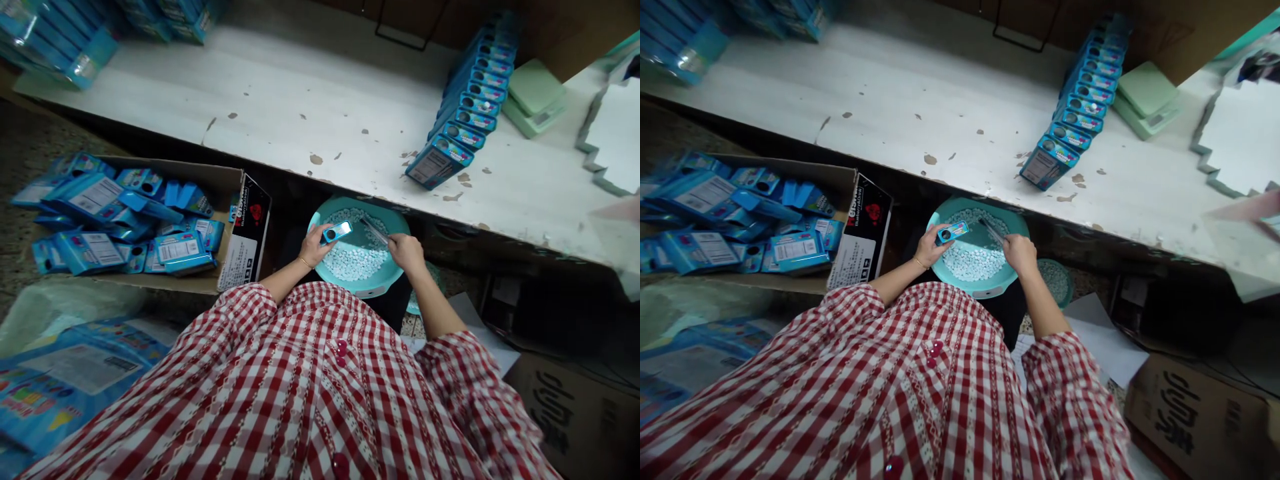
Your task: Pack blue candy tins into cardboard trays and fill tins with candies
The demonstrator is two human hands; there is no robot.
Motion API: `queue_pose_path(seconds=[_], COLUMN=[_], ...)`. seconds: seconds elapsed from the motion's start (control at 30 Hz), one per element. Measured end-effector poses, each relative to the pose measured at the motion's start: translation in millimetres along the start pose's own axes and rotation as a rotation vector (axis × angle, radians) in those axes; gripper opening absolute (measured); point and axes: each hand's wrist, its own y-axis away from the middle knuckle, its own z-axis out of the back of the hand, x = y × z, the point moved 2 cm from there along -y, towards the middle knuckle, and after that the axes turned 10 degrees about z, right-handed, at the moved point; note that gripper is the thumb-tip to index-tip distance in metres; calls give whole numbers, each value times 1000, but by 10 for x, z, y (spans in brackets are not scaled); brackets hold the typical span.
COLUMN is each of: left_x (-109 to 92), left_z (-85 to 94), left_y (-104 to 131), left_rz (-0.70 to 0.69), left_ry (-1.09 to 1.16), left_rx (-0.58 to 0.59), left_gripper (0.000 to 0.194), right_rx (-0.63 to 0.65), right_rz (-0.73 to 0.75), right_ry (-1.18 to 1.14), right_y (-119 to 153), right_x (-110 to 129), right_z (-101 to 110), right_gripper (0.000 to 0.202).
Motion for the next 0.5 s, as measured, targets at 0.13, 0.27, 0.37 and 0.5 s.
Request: queue_pose_path(seconds=[0.13, 0.27, 0.37, 0.5], left_x=[12, 48, 99, 164], left_z=[43, 31, 5, -12], left_y=[10, -3, -18, -34], left_rz=[89, 110, 36, -83], left_ry=[22, 25, -23, -64], left_rx=[-66, -80, -112, -186], left_gripper=[39, 40, 40, 39], right_rx=[84, 154, 202, 301], right_rz=[-55, 90, 190, 252], right_ry=[78, 12, -54, -172], right_y=[-398, -557, -502, -410], right_x=[153, 518, 674, 588], right_z=[-560, -959, -1138, -1262], right_gripper=[40, 42, 41, 35])
